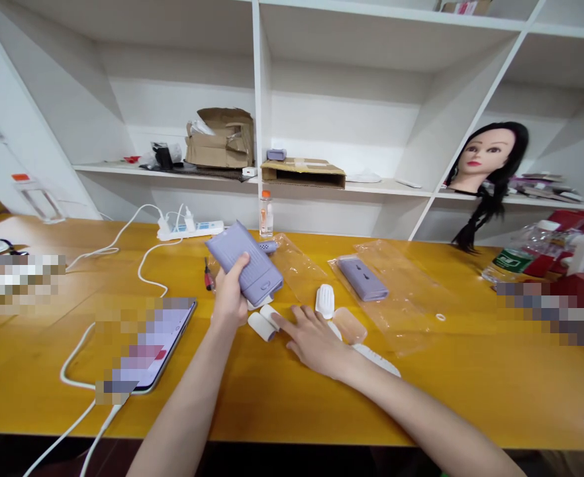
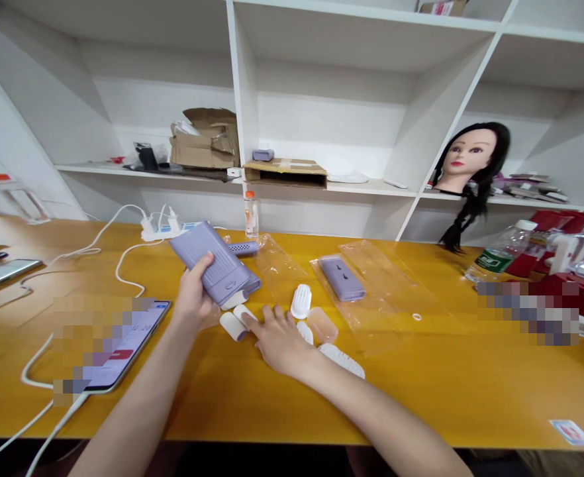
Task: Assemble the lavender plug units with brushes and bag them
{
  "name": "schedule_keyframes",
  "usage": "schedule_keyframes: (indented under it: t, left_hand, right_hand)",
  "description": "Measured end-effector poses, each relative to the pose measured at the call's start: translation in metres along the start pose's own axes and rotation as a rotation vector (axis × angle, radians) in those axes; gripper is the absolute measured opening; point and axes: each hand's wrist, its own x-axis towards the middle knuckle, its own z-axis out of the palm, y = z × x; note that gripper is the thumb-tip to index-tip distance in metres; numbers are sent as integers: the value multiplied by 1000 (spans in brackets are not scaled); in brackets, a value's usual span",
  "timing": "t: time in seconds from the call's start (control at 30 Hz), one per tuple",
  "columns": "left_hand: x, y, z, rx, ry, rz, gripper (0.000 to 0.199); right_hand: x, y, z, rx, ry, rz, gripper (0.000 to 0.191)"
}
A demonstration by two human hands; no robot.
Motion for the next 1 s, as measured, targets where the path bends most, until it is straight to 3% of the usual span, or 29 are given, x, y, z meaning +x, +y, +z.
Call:
schedule_keyframes:
  t: [0.17,0.3,0.53,0.8,1.0]
  left_hand:
    - [-4,-2,-1,94,-174,-190,39]
    - [-7,-6,-4,133,-302,-183,46]
    - [-12,-8,-6,211,-429,-139,48]
    - [-14,-11,-7,318,-497,-107,38]
    - [-13,-11,-9,250,-469,-69,48]
  right_hand:
    - [8,1,9,10,-11,-47,52]
    - [9,4,8,61,67,1,35]
    - [17,5,14,78,81,-9,38]
    - [24,6,21,2,109,67,23]
    - [14,15,3,171,185,91,24]
